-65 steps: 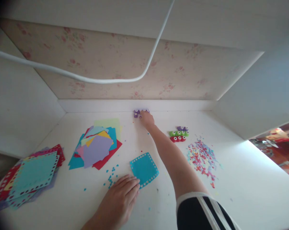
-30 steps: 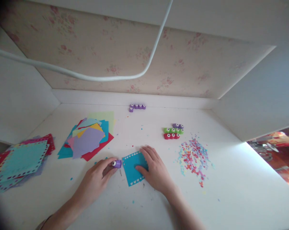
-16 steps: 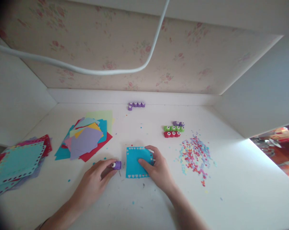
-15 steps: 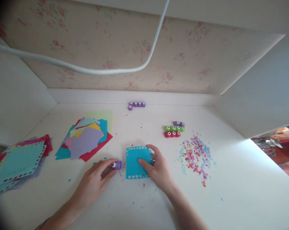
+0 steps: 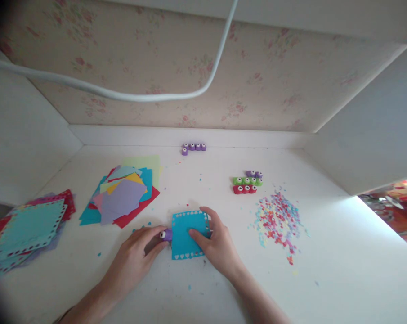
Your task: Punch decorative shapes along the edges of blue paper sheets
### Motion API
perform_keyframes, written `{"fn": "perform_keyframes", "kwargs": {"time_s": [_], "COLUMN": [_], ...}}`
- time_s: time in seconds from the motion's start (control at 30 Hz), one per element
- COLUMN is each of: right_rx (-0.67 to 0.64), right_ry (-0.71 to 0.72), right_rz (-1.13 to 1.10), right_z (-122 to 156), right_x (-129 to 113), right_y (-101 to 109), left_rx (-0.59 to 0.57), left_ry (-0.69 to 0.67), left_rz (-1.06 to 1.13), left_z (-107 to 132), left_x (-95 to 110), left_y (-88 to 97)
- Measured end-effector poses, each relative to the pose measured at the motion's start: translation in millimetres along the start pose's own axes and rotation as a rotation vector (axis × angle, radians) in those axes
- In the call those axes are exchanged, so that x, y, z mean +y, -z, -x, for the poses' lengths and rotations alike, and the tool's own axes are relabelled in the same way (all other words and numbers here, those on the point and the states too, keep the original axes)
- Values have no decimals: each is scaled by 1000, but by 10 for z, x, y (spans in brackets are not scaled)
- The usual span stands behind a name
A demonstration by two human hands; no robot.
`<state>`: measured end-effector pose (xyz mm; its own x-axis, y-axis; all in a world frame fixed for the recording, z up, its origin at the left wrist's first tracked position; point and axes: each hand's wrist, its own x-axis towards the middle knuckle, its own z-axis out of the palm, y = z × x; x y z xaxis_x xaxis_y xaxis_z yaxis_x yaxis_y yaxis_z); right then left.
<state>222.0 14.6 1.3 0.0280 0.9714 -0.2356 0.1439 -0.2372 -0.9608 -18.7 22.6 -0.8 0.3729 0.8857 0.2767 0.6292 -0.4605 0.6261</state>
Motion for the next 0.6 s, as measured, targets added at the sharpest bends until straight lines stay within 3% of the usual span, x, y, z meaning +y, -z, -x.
{"fn": "perform_keyframes", "kwargs": {"time_s": [0.37, 0.6], "right_rx": [8, 2], "right_ry": [40, 114], "right_rz": [95, 444], "right_z": [65, 115], "right_x": [-52, -149], "right_y": [-9, -23], "left_rx": [-8, 12], "left_ry": [-87, -165], "left_rz": [-47, -92], "left_z": [-12, -27], "left_x": [51, 82], "left_y": [42, 29]}}
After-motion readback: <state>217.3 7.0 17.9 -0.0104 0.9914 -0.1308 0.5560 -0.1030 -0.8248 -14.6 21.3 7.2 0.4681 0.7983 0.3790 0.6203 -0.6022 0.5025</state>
